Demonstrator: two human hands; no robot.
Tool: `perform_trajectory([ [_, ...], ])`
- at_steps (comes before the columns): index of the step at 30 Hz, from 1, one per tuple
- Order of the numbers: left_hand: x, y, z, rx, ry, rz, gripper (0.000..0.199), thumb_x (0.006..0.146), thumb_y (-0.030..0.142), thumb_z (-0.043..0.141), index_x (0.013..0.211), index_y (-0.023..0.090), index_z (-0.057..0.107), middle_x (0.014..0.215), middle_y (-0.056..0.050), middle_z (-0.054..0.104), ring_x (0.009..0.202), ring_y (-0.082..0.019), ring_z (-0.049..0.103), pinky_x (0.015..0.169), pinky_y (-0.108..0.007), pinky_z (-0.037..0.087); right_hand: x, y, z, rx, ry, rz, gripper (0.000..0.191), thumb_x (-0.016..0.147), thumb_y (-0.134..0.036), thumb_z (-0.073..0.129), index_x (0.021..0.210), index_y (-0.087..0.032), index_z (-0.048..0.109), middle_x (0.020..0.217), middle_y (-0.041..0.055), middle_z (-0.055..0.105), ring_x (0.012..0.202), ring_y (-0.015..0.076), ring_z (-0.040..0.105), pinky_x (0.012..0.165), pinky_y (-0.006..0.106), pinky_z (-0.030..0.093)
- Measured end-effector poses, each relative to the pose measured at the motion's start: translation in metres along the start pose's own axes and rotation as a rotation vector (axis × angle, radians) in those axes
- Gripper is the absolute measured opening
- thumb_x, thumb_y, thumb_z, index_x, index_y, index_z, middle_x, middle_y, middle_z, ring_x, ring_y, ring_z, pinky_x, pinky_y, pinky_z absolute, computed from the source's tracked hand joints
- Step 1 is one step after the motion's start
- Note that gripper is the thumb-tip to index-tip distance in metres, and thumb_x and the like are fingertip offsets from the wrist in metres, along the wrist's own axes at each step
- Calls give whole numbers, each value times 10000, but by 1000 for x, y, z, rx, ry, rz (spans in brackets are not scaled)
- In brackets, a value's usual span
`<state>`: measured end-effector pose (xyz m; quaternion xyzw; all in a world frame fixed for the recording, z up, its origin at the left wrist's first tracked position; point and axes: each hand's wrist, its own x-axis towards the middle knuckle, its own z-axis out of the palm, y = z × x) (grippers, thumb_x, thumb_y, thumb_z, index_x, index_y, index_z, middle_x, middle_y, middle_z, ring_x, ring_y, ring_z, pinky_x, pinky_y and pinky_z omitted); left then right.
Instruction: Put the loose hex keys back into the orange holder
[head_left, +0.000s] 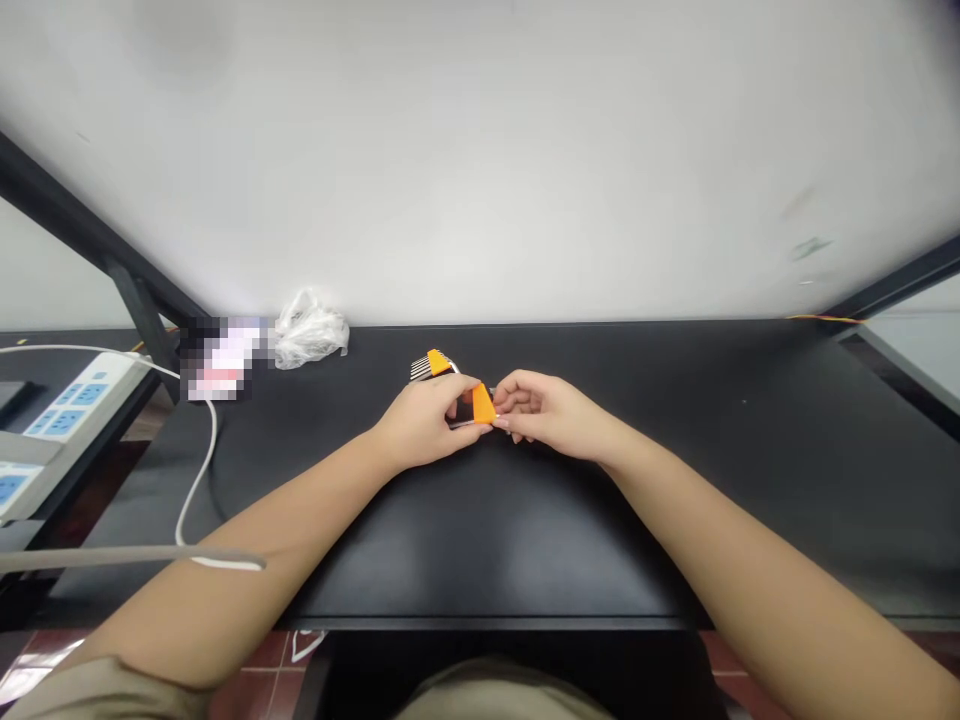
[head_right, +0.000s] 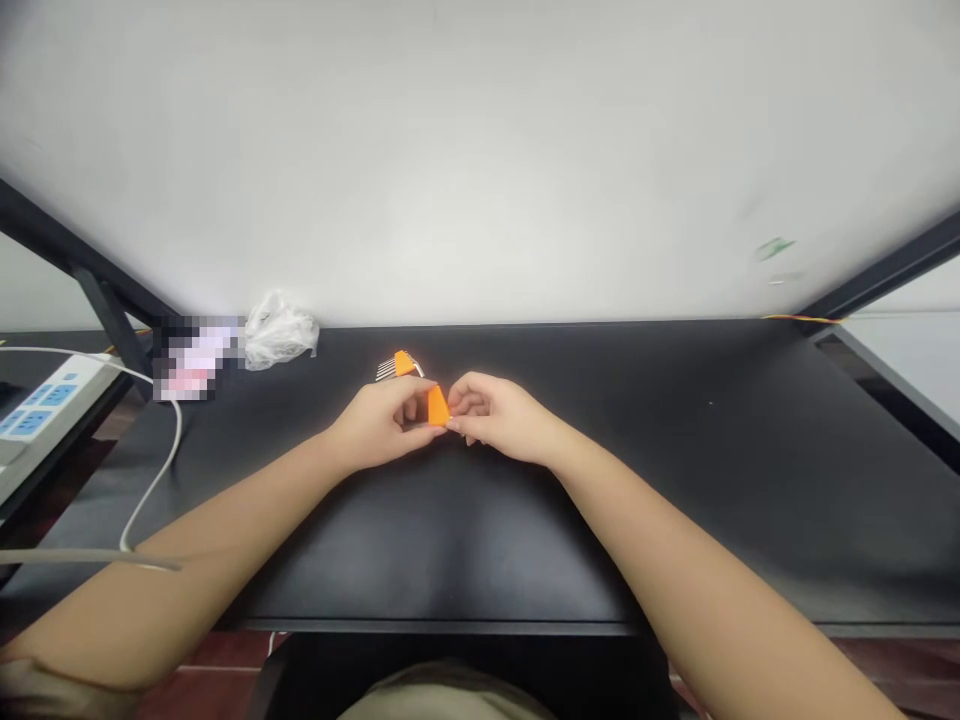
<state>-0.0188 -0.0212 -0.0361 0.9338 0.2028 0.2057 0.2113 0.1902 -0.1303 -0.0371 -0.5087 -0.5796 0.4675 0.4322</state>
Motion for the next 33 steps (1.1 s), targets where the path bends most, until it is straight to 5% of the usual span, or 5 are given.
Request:
perform_trajectory([
  [8,2,1,-1,-57,-40,-2,384,853,400,687,1201,249,626,885,9,666,679,-122,577,654,-252,483,0,0,2,-76,0,-91,290,867,-419,721,1034,-208,616,942,41,691,783,164,638,715,335,550],
  [14,2,-5,2,-81,-59,-40,461,854,432,690,1261,240,586,878,13,670,680,-128,601,680,-260,499,-7,0,-30,-890,174,-206,139,949,-331,588,951,-216,667,991,53,656,826,184,604,744,339,474],
  [19,3,-7,1,-23,-59,-55,465,869,432,675,1281,243,572,843,17,636,691,-140,590,669,-262,481,-8,7,-47,-1151,89,-177,115,936,-223,558,936,-209,672,977,73,625,841,200,594,734,321,450],
  [26,5,-7,0,32,-63,-45,448,881,422,659,1285,247,574,828,8,601,696,-151,563,673,-270,462,-9,0,-32,-1313,85,-158,74,835,-140,601,785,-195,600,844,80,593,761,206,549,685,323,408],
  [33,5,-7,-1,24,-54,-51,437,886,418,656,1285,257,576,812,11,592,689,-154,547,676,-275,457,-14,-7,-33,-1058,58,-181,51,846,-174,591,817,-215,591,862,21,610,687,147,531,616,274,386],
])
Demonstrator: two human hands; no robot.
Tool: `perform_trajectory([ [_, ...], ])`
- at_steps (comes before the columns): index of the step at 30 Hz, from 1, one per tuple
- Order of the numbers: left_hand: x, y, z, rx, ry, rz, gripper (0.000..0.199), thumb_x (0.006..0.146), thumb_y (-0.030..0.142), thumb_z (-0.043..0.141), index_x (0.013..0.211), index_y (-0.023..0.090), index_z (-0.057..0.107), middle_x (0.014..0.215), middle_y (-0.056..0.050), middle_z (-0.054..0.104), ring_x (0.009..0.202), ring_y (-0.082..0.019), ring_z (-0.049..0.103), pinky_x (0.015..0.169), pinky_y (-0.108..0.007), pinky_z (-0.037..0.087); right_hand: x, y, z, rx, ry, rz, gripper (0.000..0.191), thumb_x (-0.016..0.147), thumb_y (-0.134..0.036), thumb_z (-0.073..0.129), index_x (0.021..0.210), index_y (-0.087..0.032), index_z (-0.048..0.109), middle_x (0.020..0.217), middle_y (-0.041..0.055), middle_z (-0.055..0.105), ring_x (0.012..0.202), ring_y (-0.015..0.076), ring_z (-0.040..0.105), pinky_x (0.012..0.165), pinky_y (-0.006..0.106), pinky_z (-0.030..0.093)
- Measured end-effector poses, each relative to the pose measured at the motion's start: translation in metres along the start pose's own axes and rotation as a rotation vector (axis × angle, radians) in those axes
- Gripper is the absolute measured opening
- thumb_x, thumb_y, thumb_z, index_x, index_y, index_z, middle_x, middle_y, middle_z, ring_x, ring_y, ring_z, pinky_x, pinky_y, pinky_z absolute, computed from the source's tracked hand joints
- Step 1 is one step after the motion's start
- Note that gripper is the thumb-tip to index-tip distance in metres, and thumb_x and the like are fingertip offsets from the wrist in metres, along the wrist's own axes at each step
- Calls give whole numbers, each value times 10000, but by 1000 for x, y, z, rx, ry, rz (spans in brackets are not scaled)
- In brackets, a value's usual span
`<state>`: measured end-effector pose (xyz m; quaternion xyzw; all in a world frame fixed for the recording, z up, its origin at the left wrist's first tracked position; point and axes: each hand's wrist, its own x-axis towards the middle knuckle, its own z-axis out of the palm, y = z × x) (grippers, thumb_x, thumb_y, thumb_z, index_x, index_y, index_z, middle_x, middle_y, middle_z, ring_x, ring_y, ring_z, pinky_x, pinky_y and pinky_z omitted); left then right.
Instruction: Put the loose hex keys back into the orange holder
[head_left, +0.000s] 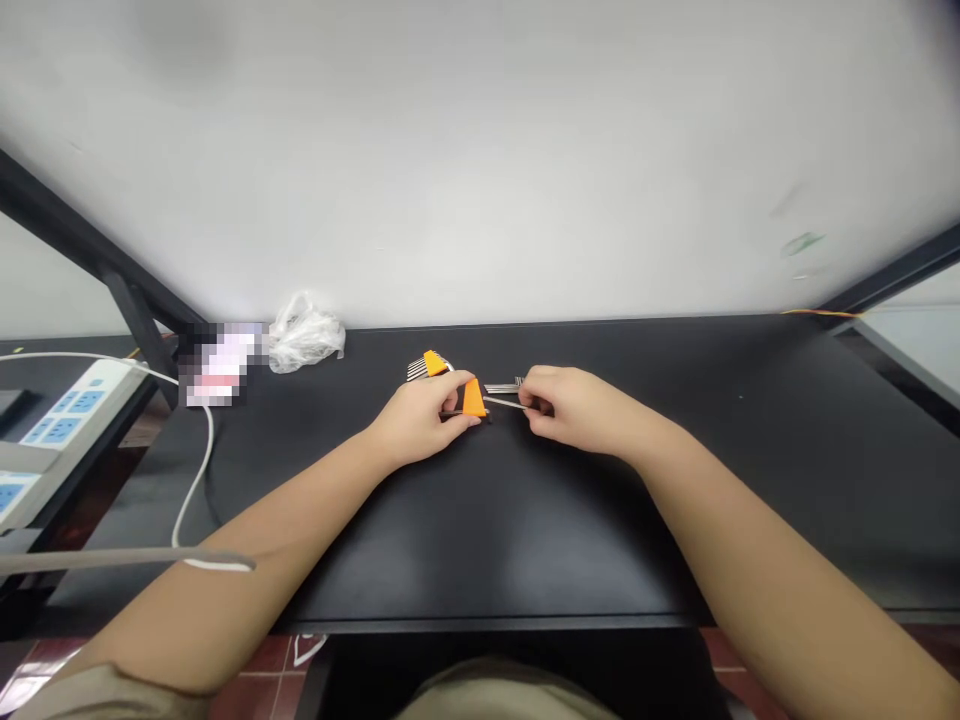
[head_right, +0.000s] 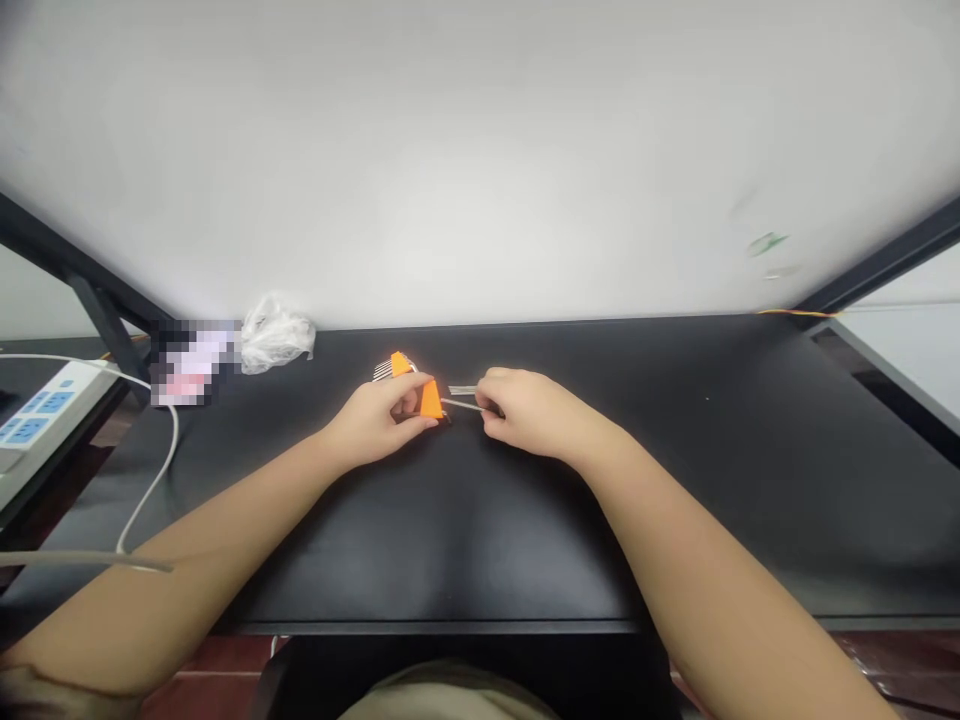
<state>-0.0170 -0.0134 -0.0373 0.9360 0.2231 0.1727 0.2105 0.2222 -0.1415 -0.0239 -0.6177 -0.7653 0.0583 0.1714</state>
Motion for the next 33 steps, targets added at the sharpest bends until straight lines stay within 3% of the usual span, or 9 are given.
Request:
perform_trajectory([
  [13,-1,-1,1,-7,14,14,431,891,408,660,1286,262,569,813,24,586,694,-143,535,676,-259,444,-3,-2,-7,-20,-7,-52,80,873,-170,567,813,-211,600,820,21,615,657,144,524,624,278,384],
  [22,0,-3,1,0,3,73,425,911,376,647,1306,244,562,812,15,567,702,-145,530,684,-262,445,-8,-9,-9,-89,35,-107,145,921,-143,542,935,-207,671,910,52,633,700,151,570,650,279,417],
  [28,0,1,1,-48,2,117,407,914,361,644,1293,238,565,813,14,583,710,-146,541,689,-267,460,-1,-16,4,123,143,-165,212,954,-143,516,1045,-226,688,977,58,668,810,171,616,738,292,473],
  [33,-2,6,-2,-121,-38,152,293,914,336,640,1188,240,596,877,-4,638,751,-154,580,726,-276,492,9,-23,21,423,168,-86,218,916,-120,549,1042,-229,690,960,23,707,834,154,636,752,284,495],
])
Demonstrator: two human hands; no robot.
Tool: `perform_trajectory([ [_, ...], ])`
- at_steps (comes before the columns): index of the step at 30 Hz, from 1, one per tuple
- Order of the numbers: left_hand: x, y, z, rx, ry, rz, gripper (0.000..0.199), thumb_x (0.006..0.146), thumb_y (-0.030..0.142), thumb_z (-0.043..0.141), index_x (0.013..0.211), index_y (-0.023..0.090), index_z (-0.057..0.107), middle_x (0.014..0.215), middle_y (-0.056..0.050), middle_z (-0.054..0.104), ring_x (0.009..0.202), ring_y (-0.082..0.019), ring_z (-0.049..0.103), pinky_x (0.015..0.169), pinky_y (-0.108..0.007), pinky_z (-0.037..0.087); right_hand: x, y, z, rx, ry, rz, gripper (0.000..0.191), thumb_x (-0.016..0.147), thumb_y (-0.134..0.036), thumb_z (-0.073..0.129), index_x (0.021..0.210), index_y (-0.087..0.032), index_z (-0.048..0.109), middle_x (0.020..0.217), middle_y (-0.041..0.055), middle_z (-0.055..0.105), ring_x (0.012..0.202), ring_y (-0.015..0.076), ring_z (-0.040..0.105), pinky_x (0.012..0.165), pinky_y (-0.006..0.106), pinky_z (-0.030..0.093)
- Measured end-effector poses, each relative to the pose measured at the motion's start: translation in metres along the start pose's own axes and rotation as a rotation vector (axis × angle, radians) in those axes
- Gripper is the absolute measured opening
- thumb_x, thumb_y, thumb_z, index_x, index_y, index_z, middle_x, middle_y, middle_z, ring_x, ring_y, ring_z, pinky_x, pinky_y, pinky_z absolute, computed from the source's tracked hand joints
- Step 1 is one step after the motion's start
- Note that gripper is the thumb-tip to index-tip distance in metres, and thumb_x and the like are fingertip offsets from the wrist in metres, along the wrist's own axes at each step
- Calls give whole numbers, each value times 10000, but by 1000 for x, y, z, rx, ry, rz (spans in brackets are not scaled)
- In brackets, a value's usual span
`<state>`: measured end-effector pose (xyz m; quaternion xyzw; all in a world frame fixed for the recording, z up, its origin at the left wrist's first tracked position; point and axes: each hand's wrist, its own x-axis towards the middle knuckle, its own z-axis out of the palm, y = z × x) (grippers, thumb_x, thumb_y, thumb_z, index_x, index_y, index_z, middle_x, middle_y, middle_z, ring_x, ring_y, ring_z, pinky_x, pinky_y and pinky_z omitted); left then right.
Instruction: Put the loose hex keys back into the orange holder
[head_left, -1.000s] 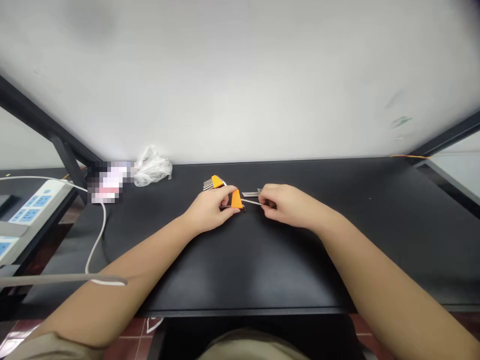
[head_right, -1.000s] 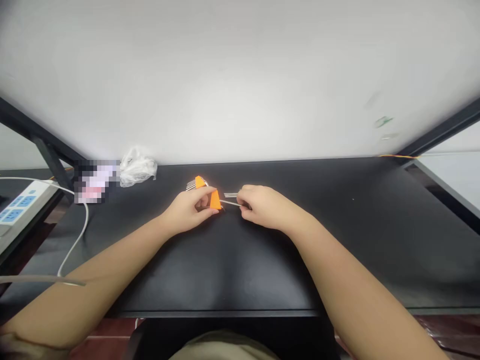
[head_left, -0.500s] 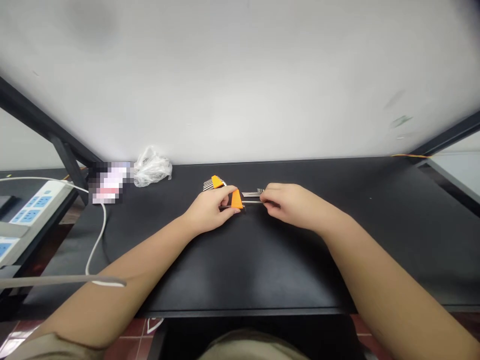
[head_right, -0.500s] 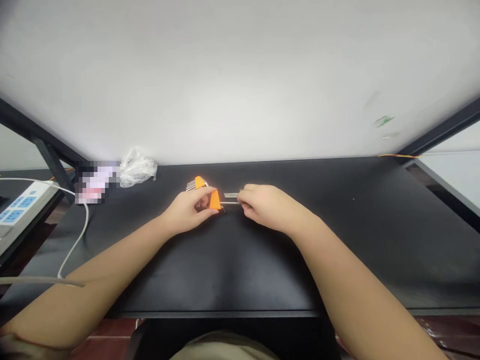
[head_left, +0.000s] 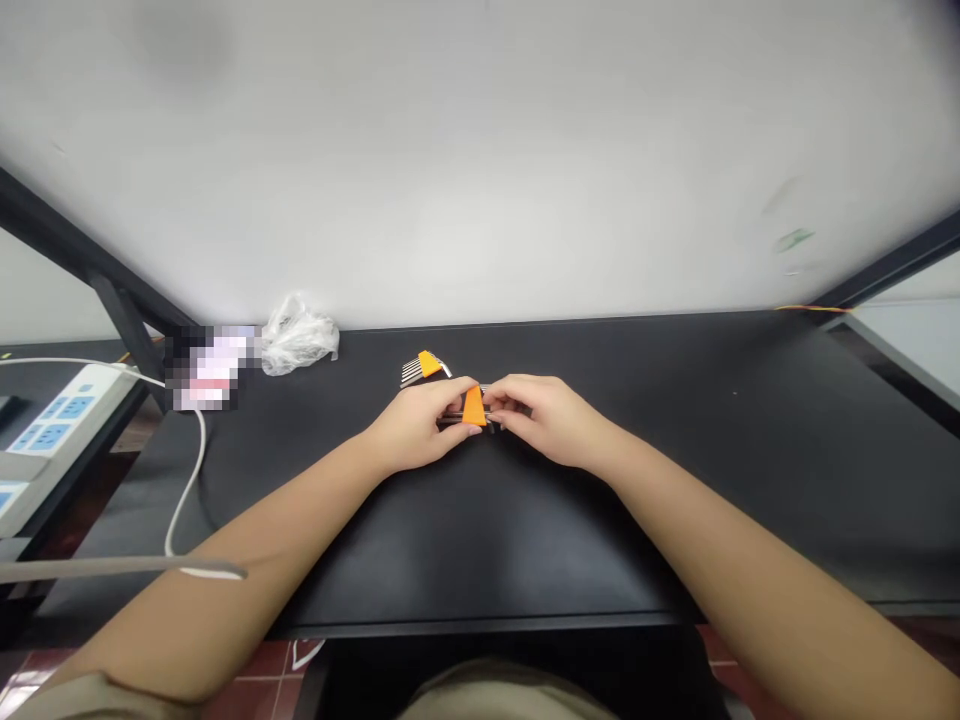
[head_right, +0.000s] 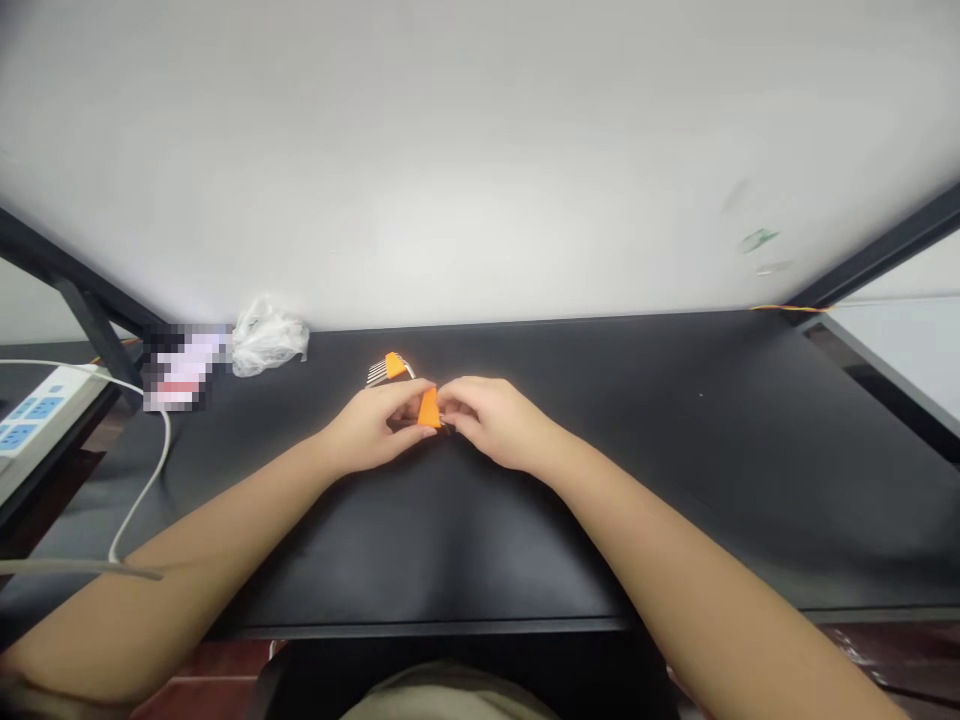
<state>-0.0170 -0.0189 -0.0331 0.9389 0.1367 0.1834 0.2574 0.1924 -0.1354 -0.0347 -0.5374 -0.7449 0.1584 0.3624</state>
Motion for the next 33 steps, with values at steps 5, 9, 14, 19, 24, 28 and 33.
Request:
perform_trajectory([
  [5,0,3,-2,-26,-7,23,283,912,333,646,1176,245,591,968,-26,671,842,-179,632,788,-299,516,1,5,8,276,-10,149,213,927,-172,531,1097,-233,645,985,15,724,822,150,677,752,297,536],
  [9,0,2,0,-1,-17,4,301,911,331,644,1195,251,587,913,-16,668,810,-183,631,770,-304,515,0,18,-4,-92,61,131,133,934,-218,561,1003,-215,675,979,41,690,825,169,644,767,317,507],
  [14,0,-3,1,40,1,-56,310,918,345,638,1205,249,571,882,-5,652,774,-172,607,750,-292,505,-2,34,-16,-492,-5,138,146,942,-207,553,961,-202,697,1026,73,635,798,166,601,727,297,459],
  [19,1,-5,0,58,2,-60,324,917,348,636,1219,250,569,882,-6,647,779,-174,604,752,-291,499,-2,27,-16,-639,-104,166,93,895,-178,564,836,-193,634,926,66,603,738,164,558,635,280,395],
  [24,1,-5,1,68,-1,-60,301,914,331,635,1197,249,573,856,-1,634,761,-171,591,743,-286,492,-4,16,-20,-647,-144,160,66,839,-148,575,794,-196,577,873,50,599,689,155,517,606,280,353],
  [28,1,-6,2,67,9,-46,314,917,341,633,1212,251,571,869,-9,643,779,-178,600,753,-292,497,-4,9,-24,-433,-136,83,71,846,-144,570,807,-202,580,852,23,604,709,141,527,652,259,376],
  [33,1,-7,2,56,9,-42,352,923,340,628,1256,250,558,904,-17,660,806,-182,618,772,-297,504,-5,5,-25,-375,-140,45,85,854,-145,567,794,-200,592,844,19,599,683,131,517,638,258,375],
])
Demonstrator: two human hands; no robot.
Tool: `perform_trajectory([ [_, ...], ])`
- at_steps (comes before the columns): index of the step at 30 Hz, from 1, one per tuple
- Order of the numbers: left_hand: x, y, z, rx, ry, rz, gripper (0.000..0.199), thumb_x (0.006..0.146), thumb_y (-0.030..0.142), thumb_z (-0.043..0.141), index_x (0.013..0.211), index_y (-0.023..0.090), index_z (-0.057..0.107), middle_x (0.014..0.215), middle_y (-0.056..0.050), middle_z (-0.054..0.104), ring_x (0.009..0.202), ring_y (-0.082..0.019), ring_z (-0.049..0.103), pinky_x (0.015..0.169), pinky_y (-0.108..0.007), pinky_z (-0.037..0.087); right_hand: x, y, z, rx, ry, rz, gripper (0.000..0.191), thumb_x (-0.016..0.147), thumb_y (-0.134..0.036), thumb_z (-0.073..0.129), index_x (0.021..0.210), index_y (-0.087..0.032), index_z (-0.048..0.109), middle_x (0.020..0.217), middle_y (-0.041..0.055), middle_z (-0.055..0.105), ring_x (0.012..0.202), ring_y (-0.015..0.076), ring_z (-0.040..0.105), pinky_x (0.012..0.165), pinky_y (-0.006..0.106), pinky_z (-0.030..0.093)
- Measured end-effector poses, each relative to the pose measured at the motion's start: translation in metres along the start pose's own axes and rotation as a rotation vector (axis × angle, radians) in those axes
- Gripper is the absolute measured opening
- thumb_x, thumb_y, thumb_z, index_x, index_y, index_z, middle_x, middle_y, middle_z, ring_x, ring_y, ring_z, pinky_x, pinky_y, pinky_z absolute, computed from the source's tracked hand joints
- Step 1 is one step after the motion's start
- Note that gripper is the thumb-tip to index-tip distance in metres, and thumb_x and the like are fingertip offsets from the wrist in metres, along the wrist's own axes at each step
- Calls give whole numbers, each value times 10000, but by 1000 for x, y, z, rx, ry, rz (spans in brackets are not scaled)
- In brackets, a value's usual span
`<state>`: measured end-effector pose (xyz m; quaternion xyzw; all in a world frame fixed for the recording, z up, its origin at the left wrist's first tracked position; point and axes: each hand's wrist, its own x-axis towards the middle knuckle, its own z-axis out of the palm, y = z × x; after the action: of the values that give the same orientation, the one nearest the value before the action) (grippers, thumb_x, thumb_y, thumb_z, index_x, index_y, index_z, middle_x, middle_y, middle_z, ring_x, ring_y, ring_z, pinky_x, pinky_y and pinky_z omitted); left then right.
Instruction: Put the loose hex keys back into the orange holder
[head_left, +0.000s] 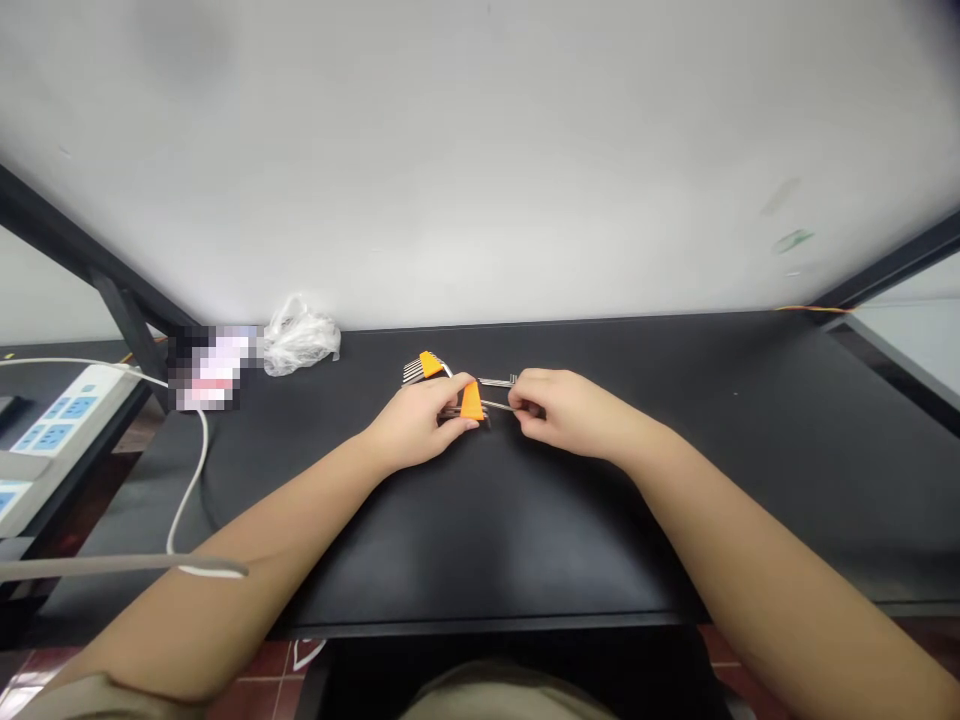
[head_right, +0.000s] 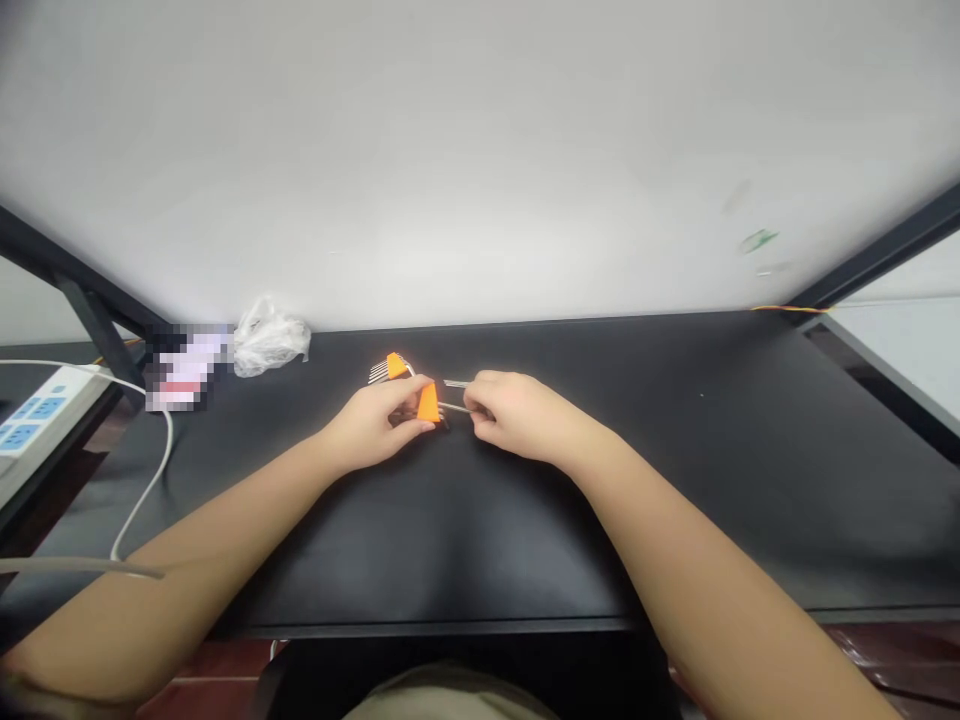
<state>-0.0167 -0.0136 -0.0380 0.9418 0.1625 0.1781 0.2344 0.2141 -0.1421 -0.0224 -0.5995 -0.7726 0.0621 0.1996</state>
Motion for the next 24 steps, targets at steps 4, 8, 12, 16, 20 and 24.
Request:
perform_trajectory([
  [4,0,0,0,-9,-5,4,385,919,327,635,1285,250,545,936,-19,676,827,-183,626,787,-303,509,-2,-1,0,-21,8,-20,92,874,-155,562,814,-204,612,848,27,604,656,134,506,618,267,377],
  [8,-1,1,-1,-11,-8,21,391,922,323,634,1297,256,546,911,-12,670,810,-180,619,776,-304,507,-5,0,-1,-33,57,-51,109,906,-161,543,877,-209,636,874,38,614,686,150,523,637,281,406],
  [12,-1,2,0,8,-8,40,417,929,338,632,1325,256,528,917,-16,661,811,-179,616,785,-308,506,-5,-3,-2,-51,85,-107,179,944,-149,507,966,-214,672,963,68,636,770,175,566,708,306,445],
  [16,-1,5,-2,7,-33,73,371,933,366,632,1275,249,546,972,-35,665,855,-189,631,802,-309,508,-1,-15,4,9,59,-169,238,978,-139,451,1030,-219,670,1028,77,630,847,183,585,755,310,468],
  [20,-1,9,-4,45,-57,109,284,932,365,633,1181,241,579,1002,-48,662,909,-204,630,819,-307,505,4,-25,13,135,79,-188,232,959,-115,455,1068,-219,630,1003,70,618,858,185,571,755,309,475],
  [24,-1,9,-4,30,-41,91,274,926,358,636,1168,242,581,1013,-53,671,919,-213,643,836,-322,518,6,-16,15,194,110,-110,167,922,-133,518,1017,-221,623,977,57,626,824,179,575,725,300,477],
])
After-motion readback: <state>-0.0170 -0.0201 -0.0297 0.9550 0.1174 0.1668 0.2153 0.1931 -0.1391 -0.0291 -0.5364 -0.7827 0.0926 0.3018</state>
